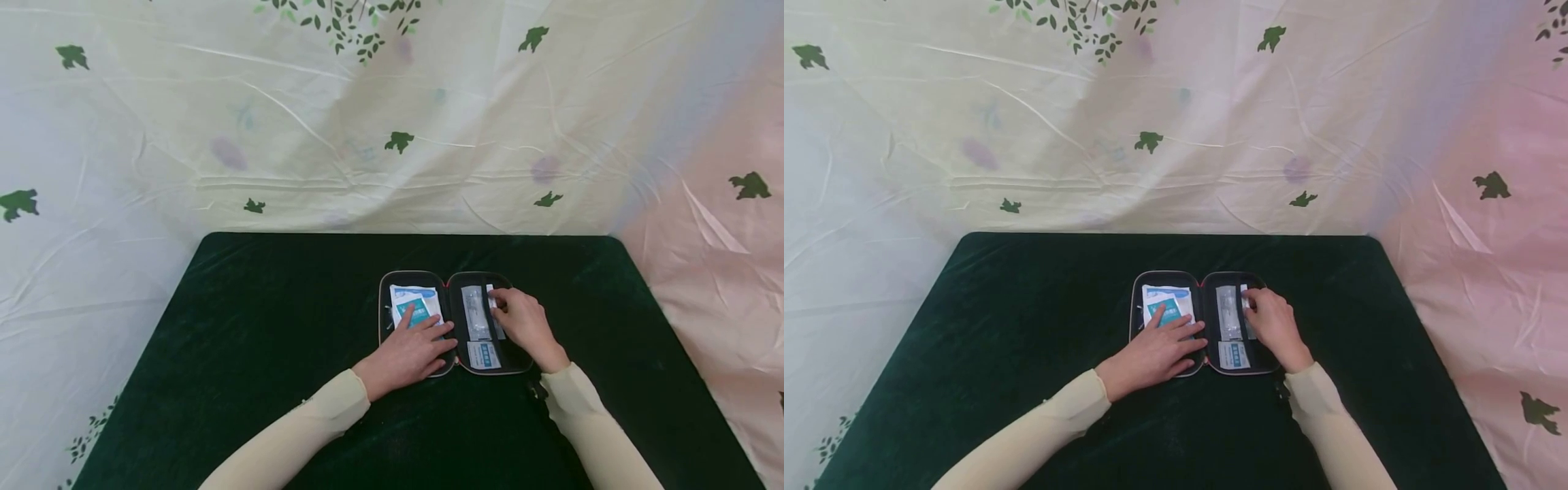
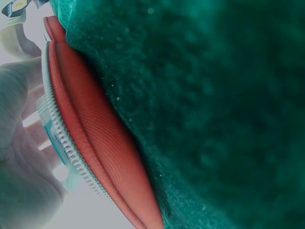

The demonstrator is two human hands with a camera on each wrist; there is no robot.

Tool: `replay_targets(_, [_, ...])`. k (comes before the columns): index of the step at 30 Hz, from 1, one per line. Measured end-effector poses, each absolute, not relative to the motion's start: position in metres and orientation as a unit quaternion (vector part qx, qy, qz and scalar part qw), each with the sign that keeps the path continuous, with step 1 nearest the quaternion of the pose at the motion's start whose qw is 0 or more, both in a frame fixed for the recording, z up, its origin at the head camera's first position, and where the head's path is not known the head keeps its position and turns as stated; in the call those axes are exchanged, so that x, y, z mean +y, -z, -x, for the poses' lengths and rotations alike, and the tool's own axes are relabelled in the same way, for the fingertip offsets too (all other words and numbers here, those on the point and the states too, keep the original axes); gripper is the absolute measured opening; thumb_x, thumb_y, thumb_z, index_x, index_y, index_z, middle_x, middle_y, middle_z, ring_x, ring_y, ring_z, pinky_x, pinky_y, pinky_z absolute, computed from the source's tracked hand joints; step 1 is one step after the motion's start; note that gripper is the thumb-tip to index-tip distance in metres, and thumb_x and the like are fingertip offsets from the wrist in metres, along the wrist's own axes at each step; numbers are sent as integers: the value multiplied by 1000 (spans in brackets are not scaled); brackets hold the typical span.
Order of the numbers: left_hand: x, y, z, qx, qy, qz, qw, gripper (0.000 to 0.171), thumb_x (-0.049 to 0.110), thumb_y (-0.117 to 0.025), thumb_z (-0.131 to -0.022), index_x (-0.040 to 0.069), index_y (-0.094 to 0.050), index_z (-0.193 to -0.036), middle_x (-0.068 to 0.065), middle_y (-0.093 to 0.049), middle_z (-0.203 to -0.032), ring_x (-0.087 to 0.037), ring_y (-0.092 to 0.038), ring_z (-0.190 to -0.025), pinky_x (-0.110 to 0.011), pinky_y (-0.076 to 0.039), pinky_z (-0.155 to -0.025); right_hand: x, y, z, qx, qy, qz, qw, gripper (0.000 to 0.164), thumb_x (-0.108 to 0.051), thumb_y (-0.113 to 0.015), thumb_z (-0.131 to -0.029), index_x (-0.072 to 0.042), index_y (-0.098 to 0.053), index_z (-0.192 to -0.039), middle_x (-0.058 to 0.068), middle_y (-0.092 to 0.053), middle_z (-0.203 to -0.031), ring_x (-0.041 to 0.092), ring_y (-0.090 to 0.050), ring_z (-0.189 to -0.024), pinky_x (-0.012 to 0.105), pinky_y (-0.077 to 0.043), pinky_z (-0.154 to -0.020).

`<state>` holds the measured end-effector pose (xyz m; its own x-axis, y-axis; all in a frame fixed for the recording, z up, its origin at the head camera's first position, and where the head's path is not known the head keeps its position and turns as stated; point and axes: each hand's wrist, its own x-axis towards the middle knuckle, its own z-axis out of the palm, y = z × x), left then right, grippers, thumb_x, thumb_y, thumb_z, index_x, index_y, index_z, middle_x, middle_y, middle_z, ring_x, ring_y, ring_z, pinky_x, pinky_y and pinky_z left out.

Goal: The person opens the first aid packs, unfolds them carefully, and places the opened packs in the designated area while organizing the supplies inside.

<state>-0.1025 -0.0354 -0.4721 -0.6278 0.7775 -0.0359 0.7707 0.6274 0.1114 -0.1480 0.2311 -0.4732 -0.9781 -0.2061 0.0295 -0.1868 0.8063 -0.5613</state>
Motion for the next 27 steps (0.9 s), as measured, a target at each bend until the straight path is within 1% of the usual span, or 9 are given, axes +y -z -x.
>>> replay_targets(5, [-37, 472, 105, 901, -43, -429, 37, 47, 43, -61, -104, 27, -58, -148, -1, -42, -163, -25, -35, -152, -67, -15, -121, 228, 473, 150, 947, 305, 102, 9, 34, -3, -61, -101, 5, -63, -134, 21, -67, -110, 26, -59, -87, 38, -47, -72])
replay_targets(8, [-39, 472, 106, 901, -43, -430, 36, 47, 43, -61, -104, 27, -58, -148, -1, -42, -163, -25, -35, -152, -67, -15, -121, 227, 472, 153, 944, 313, 100, 11, 34, -3, -59, -101, 5, -63, -134, 23, -67, -113, 26, -60, -87, 37, -47, -71])
replay_targets(14, [-41, 470, 107, 901, -46, -431, 31, 47, 42, -62, -104, 27, -58, -148, -1, -42, -162, -25, -35, -151, -67, -16, -121, 225, 473, 156, 943, 316, 100, 4, 31, -3, -60, -100, 4, -65, -130, 20, -67, -108, 26, -60, -85, 37, -46, -72])
replay_targets(18, [-41, 470, 106, 901, -46, -431, 27, 46, 42, -62, -104, 26, -59, -148, -1, -43, -162, -25, -36, -151, -67, -17, -121, 222, 474, 158, 944, 315, 97, -1, 30, -4, -62, -99, 4, -65, -128, 20, -67, -106, 29, -61, -87, 42, -49, -76])
replay_targets(20, [-41, 470, 105, 900, -46, -432, 27, 46, 42, -62, -104, 26, -59, -147, -1, -43, -162, -25, -36, -151, -67, -17, -121, 221, 474, 158, 945, 314, 93, -2, 32, -3, -64, -99, 4, -63, -130, 22, -66, -111, 31, -62, -91, 46, -51, -78])
replay_targets(23, [-40, 470, 104, 901, -48, -430, 30, 46, 42, -62, -104, 26, -59, -147, -1, -44, -162, -25, -36, -151, -67, -17, -121, 220, 475, 157, 945, 316, 88, 1, 39, -3, -64, -99, 4, -58, -137, 25, -64, -122, 34, -63, -97, 51, -52, -82])
replay_targets(27, [-38, 470, 102, 900, -50, -430, 39, 46, 41, -62, -104, 26, -59, -148, -1, -43, -162, -24, -35, -151, -67, -16, -121, 219, 475, 155, 941, 329, 81, 13, 44, -3, -58, -101, 4, -51, -144, 28, -61, -133, 37, -62, -103, 54, -52, -88])
